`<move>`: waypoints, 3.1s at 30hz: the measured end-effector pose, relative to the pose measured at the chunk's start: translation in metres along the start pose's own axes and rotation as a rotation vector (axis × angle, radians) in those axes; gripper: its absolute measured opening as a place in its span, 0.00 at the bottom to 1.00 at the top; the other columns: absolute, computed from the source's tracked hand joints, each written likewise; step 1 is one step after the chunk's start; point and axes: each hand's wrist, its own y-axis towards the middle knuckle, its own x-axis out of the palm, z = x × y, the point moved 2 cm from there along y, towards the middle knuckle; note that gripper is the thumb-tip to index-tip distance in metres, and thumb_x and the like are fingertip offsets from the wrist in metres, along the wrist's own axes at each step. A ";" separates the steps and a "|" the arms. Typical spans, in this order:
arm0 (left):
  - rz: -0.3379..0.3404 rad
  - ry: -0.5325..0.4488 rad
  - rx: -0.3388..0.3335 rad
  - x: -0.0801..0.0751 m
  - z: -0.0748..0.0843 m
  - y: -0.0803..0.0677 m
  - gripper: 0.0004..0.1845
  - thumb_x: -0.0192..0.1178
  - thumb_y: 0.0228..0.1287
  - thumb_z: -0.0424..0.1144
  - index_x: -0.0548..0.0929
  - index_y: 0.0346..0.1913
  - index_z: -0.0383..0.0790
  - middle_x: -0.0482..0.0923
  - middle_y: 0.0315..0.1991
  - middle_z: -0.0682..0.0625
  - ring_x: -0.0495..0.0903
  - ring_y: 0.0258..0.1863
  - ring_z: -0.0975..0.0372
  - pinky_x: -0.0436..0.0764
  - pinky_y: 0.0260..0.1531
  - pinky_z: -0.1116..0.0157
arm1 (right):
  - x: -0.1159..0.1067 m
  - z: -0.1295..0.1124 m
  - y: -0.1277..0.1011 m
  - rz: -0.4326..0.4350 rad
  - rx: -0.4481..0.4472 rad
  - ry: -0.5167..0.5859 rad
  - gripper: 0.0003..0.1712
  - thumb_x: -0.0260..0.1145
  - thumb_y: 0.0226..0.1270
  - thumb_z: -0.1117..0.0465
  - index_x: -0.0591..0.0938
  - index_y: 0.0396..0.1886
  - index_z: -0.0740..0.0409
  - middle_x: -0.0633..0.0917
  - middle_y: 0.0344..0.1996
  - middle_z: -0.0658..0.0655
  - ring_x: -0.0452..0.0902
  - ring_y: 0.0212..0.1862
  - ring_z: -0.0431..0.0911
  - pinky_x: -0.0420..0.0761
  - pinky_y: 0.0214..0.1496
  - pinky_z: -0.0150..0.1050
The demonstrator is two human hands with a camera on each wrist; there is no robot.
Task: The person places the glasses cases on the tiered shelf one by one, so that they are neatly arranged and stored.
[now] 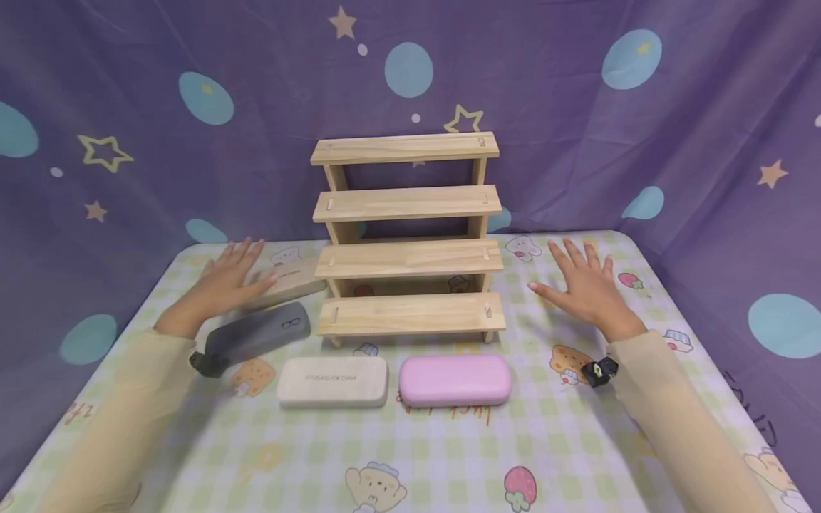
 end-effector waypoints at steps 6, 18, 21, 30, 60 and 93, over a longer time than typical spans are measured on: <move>0.043 -0.069 0.031 -0.001 -0.007 -0.010 0.45 0.41 0.67 0.65 0.36 0.75 0.46 0.30 0.74 0.38 0.29 0.71 0.38 0.35 0.59 0.32 | -0.002 -0.009 -0.001 0.031 -0.040 0.046 0.50 0.57 0.65 0.38 0.45 0.76 0.53 0.44 0.73 0.68 0.29 0.71 0.70 0.27 0.60 0.72; 0.129 -0.383 0.152 0.003 -0.031 -0.024 0.42 0.53 0.69 0.49 0.40 0.75 0.44 0.37 0.75 0.38 0.35 0.72 0.41 0.41 0.62 0.35 | 0.002 -0.025 0.005 0.131 -0.203 0.201 0.46 0.62 0.64 0.47 0.53 0.73 0.62 0.54 0.70 0.72 0.45 0.69 0.69 0.42 0.65 0.67; 0.138 -0.457 0.153 0.005 -0.037 -0.027 0.42 0.55 0.68 0.46 0.40 0.76 0.47 0.37 0.75 0.38 0.37 0.72 0.41 0.43 0.61 0.34 | 0.002 -0.028 0.007 0.134 -0.228 0.259 0.46 0.63 0.64 0.49 0.53 0.74 0.62 0.54 0.70 0.71 0.45 0.70 0.68 0.42 0.66 0.66; 0.156 -0.645 0.131 0.021 -0.059 -0.040 0.40 0.54 0.69 0.38 0.43 0.76 0.46 0.42 0.74 0.38 0.40 0.72 0.43 0.46 0.60 0.34 | 0.008 -0.035 0.012 0.121 -0.250 0.373 0.45 0.64 0.64 0.54 0.53 0.75 0.56 0.55 0.71 0.68 0.46 0.70 0.66 0.49 0.62 0.70; 0.052 -0.992 0.303 0.076 -0.100 -0.081 0.30 0.48 0.65 0.20 0.55 0.70 0.27 0.71 0.62 0.57 0.68 0.60 0.72 0.66 0.53 0.79 | 0.030 -0.056 0.046 0.034 -0.193 0.769 0.42 0.64 0.65 0.64 0.53 0.73 0.62 0.55 0.71 0.65 0.47 0.72 0.59 0.47 0.71 0.55; -0.086 -0.949 0.295 0.089 -0.097 -0.072 0.46 0.65 0.49 0.20 0.52 0.71 0.27 0.62 0.65 0.64 0.64 0.60 0.77 0.63 0.53 0.81 | 0.035 -0.055 0.060 0.047 -0.074 0.845 0.39 0.62 0.67 0.57 0.57 0.73 0.59 0.58 0.71 0.60 0.54 0.71 0.54 0.60 0.68 0.42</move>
